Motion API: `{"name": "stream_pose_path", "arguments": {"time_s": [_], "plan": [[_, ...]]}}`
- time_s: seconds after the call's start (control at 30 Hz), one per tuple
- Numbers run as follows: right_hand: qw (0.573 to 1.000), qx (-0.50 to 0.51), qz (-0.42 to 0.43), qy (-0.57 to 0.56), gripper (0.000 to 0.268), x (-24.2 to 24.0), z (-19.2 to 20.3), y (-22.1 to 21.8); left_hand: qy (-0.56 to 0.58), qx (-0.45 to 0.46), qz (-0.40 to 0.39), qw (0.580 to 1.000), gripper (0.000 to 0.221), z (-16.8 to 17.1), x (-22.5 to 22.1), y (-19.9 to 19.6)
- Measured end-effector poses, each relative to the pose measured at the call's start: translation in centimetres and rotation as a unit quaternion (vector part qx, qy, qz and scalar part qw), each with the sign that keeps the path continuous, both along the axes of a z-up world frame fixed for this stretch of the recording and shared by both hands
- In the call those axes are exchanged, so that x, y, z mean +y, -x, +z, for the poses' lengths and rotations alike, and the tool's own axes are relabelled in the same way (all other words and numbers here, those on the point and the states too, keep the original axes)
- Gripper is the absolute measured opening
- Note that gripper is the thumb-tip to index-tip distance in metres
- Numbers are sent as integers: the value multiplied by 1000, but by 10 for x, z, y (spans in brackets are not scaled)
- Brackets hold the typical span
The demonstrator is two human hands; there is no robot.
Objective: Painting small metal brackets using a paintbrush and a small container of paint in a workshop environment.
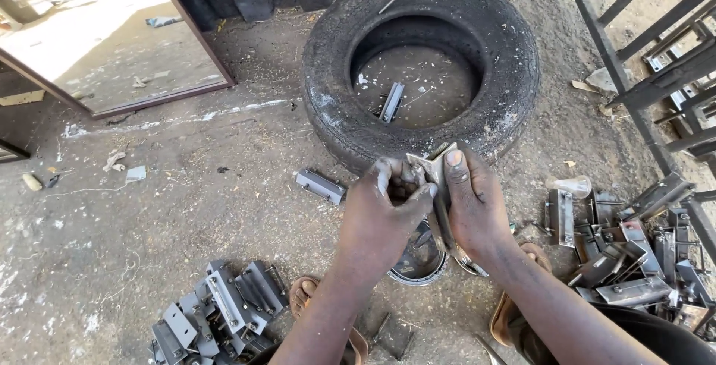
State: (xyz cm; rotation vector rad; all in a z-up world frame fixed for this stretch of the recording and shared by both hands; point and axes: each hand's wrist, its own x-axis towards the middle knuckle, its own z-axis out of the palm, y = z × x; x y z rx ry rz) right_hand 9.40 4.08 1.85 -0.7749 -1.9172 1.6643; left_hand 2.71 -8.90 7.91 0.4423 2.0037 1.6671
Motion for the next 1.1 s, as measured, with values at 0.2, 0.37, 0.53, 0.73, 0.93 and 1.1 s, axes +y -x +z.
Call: {"name": "stream_pose_path", "arguments": {"time_s": [0.2, 0.37, 0.53, 0.73, 0.93, 1.1], "plan": [[998, 9, -6, -63, 41, 4, -22, -3, 112, 129, -83, 982, 24, 10, -5, 5], [988, 43, 19, -147, 39, 8, -5, -3, 91, 155, -77, 981, 20, -1, -7, 8], [974, 67, 46, -213, 39, 9, 10, -7, 31, 159, -48, 986, 15, 0, -9, 3], [968, 81, 54, -233, 43, 13, 14, -10, -16, 167, -47, 985, 14, -5, -5, 1], [976, 85, 46, -196, 45, 21, 8, -19, -41, 169, -64, 983, 19, -13, -3, -4], [990, -42, 3, -133, 34, -4, 60, -21, -12, 135, -77, 988, 34, 1, 0, -9]]}}
